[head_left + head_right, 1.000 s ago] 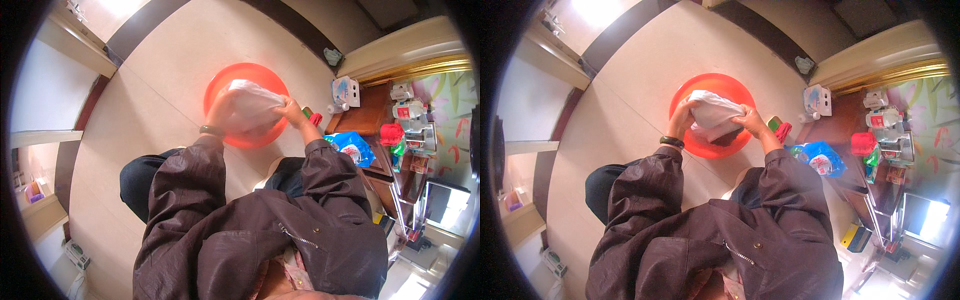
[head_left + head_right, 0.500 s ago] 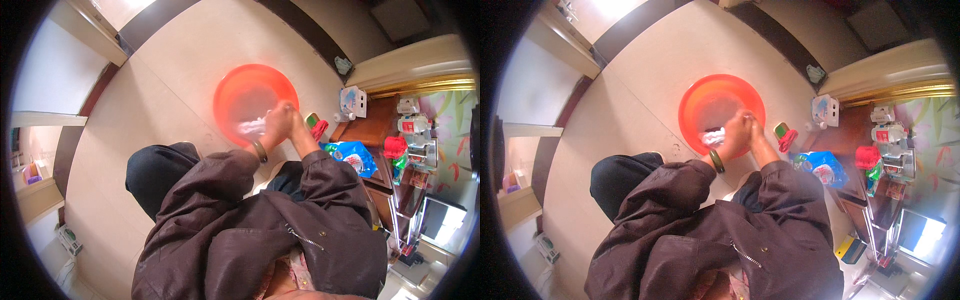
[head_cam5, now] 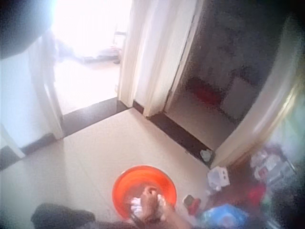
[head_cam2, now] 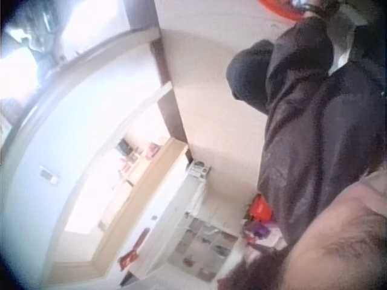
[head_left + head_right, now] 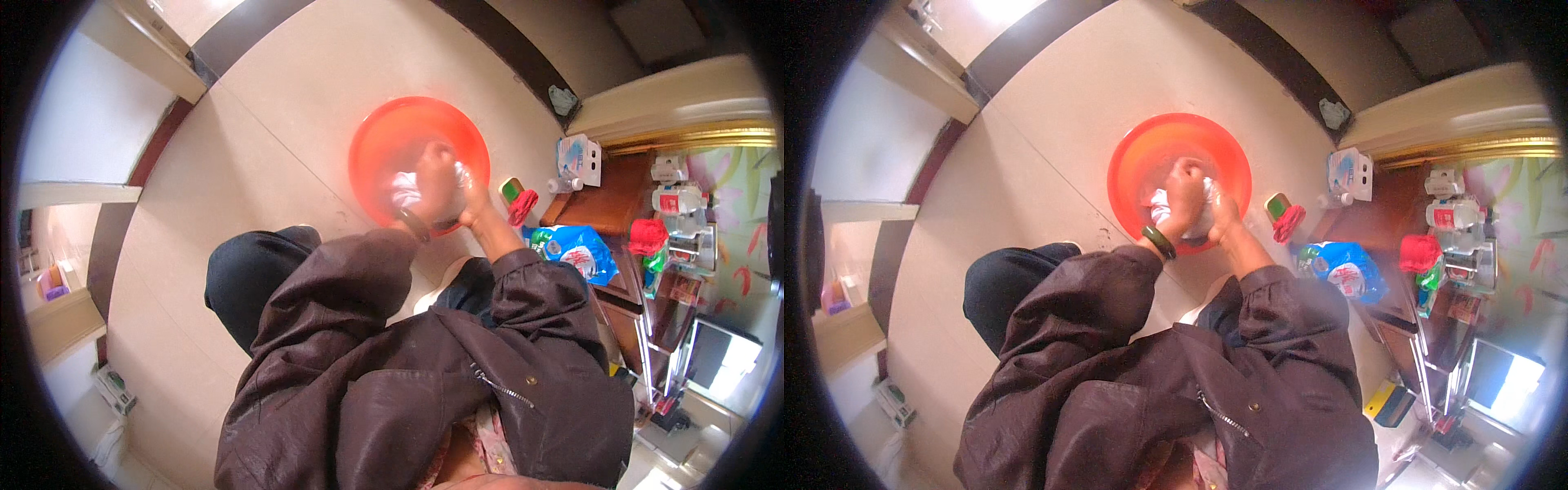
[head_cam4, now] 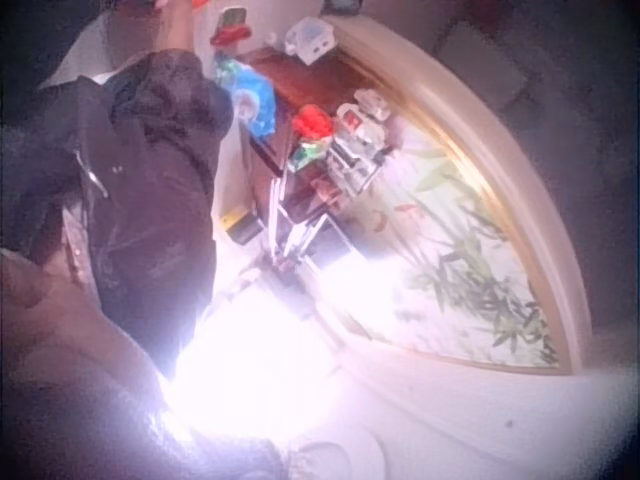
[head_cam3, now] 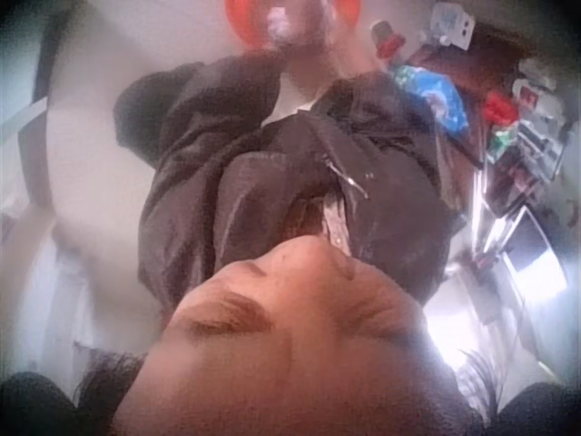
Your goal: The person sits on the floor and washes a sock by hand in a red basin filled with water. They repeatedly rub and squeeze the sock, then wring it out and lift it from the basin.
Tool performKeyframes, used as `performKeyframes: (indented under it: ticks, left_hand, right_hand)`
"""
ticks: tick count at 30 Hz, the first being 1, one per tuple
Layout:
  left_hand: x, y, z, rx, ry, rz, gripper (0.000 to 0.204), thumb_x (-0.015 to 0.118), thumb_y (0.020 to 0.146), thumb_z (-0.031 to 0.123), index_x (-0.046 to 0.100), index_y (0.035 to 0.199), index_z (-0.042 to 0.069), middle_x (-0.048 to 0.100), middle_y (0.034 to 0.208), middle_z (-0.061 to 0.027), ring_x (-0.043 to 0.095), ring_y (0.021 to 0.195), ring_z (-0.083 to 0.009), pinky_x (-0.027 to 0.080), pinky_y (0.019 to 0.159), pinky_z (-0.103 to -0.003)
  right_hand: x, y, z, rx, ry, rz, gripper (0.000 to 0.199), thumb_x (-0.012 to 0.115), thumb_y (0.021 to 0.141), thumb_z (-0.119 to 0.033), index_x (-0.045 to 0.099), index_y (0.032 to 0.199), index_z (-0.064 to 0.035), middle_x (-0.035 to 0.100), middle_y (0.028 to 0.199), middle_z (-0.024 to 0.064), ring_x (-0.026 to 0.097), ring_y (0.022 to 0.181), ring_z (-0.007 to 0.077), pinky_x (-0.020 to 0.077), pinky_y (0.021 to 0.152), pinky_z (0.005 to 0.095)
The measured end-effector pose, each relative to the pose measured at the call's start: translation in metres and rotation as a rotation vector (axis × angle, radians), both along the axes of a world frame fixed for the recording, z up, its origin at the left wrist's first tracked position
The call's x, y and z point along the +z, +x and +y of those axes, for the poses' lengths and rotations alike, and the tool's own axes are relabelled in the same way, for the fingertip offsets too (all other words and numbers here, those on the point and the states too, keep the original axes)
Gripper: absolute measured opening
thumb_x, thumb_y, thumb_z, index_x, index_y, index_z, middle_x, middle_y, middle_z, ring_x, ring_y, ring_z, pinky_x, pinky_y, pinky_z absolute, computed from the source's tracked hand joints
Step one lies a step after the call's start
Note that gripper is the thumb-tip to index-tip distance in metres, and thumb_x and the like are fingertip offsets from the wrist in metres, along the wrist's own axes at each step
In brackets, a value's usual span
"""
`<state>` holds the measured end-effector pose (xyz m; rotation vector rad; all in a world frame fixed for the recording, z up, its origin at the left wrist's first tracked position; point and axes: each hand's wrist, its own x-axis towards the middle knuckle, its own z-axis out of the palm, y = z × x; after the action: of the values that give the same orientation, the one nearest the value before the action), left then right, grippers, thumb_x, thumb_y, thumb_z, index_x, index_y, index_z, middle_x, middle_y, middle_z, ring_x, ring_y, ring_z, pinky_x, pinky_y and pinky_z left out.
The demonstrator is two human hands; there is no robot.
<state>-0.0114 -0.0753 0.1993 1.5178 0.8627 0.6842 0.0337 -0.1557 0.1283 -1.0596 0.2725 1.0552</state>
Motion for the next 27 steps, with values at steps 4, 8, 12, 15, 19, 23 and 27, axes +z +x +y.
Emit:
performKeyframes:
  ticks: [4,8,12,15,19,23,27]
  left_hand:
    - [0.013,-0.004,-0.022,-0.328,0.187,0.182,0.019,0.056,0.082,0.017,0.061,0.098,0.008,0.065,0.083,-0.0186,0.064,0.078,-0.0356,0.049,0.068,-0.04]
    - [0.005,0.004,-0.003,-0.01,-0.052,0.173,0.027,0.055,0.084,0.026,0.061,0.098,0.003,0.065,0.086,-0.0196,0.064,0.08,-0.0332,0.05,0.07,-0.039]
    - [0.015,-0.008,-0.023,-0.26,0.084,0.081,0.027,0.056,0.082,0.026,0.061,0.1,0.006,0.065,0.087,-0.022,0.063,0.078,-0.0399,0.049,0.072,-0.046]
    - [0.024,-0.013,-0.016,-0.257,0.095,0.089,0.024,0.055,0.083,0.02,0.062,0.102,0.007,0.065,0.088,-0.0225,0.064,0.082,-0.0376,0.049,0.074,-0.044]
    - [0.018,-0.011,0.003,-0.144,0.06,0.051,0.023,0.051,0.083,0.014,0.066,0.098,0.004,0.065,0.089,-0.0221,0.065,0.084,-0.0355,0.05,0.075,-0.04]
    - [0.026,-0.007,-0.022,-0.392,0.303,0.311,0.019,0.052,0.082,0.014,0.066,0.09,0.004,0.066,0.085,-0.0214,0.065,0.079,-0.0353,0.05,0.072,-0.041]
    - [0.005,0.004,-0.01,-0.015,-0.025,0.071,0.028,0.054,0.085,0.025,0.064,0.096,0.001,0.066,0.09,-0.0188,0.065,0.084,-0.0334,0.05,0.073,-0.041]
  right_hand:
    - [0.011,0.001,0.005,0.059,0.872,0.246,0.038,0.041,0.095,-0.04,0.056,0.108,-0.0075,0.063,0.102,0.0059,0.062,0.09,0.0222,0.0504,0.083,0.0384]
    - [0.018,0.004,0.002,-0.037,0.009,0.024,0.044,0.04,0.095,-0.042,0.055,0.114,-0.0058,0.061,0.107,0.0102,0.06,0.097,0.0251,0.0484,0.087,0.04]
    - [0.022,0.011,-0.002,0.147,0.346,0.12,0.041,0.043,0.093,-0.038,0.056,0.111,-0.0039,0.062,0.105,0.0112,0.06,0.098,0.0241,0.0479,0.087,0.0389]
    - [0.02,0.011,-0.005,0.482,0.841,0.093,0.039,0.043,0.093,-0.036,0.056,0.11,-0.0037,0.062,0.102,0.0107,0.06,0.097,0.0229,0.0481,0.086,0.0393]
    - [0.003,-0.007,-0.002,-0.048,0.05,-0.057,0.033,0.039,0.096,-0.033,0.057,0.105,-0.0061,0.061,0.097,0.0077,0.061,0.087,0.0216,0.0507,0.079,0.0384]
    - [-0.011,0.0,0.008,0.044,1.12,0.128,0.035,0.041,0.095,-0.036,0.057,0.108,-0.0072,0.062,0.099,0.0088,0.061,0.09,0.0241,0.0506,0.081,0.0406]
    - [0.004,0.008,0.007,-0.063,0.152,0.144,0.033,0.045,0.094,-0.035,0.056,0.109,-0.0072,0.062,0.101,0.0104,0.061,0.091,0.0241,0.0508,0.082,0.0414]
